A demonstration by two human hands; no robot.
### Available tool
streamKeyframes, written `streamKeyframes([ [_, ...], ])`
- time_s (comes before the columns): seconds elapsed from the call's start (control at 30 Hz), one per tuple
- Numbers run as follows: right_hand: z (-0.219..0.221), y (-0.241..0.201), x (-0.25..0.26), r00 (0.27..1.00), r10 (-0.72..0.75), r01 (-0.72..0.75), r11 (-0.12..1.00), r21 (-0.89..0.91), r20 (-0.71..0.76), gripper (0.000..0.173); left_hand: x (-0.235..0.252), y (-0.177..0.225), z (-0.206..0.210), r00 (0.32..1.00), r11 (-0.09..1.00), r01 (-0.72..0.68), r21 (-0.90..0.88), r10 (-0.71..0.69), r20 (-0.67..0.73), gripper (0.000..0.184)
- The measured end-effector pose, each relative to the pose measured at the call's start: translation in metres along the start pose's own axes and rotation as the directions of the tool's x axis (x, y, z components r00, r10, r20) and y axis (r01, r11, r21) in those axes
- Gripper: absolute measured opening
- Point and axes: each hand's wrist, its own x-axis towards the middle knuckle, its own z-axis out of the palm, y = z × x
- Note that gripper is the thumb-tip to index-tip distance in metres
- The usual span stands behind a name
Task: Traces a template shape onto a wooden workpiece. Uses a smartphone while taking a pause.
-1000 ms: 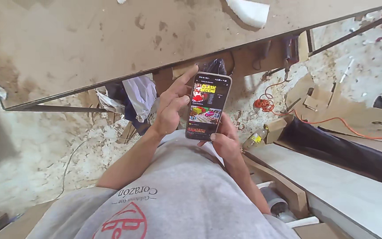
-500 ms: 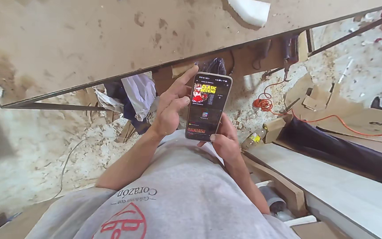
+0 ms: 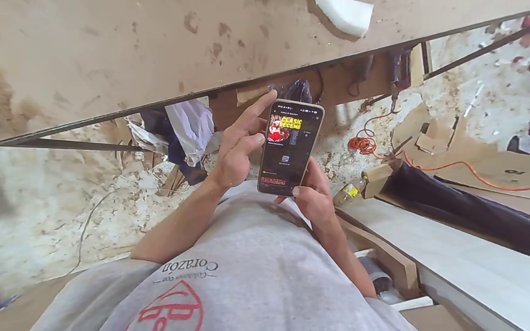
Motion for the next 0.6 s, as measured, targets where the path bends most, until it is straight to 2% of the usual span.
streamKeyframes([
  [0.4,-0.0030,-0.0027,0.0002,1.000,0.021,-0.021,1.000,-0.007,0.004,0.054,0.0008,-0.0023,0.0021,0.999,0.999,0.021,0.039,-0.020,-0.038,0.062],
  [0.6,-0.0040,0.0030,0.0006,0.998,0.059,-0.059,0.998,0.010,0.020,0.054,0.0036,-0.0072,0.0048,0.983,0.987,0.005,0.159,0.024,-0.180,0.047],
])
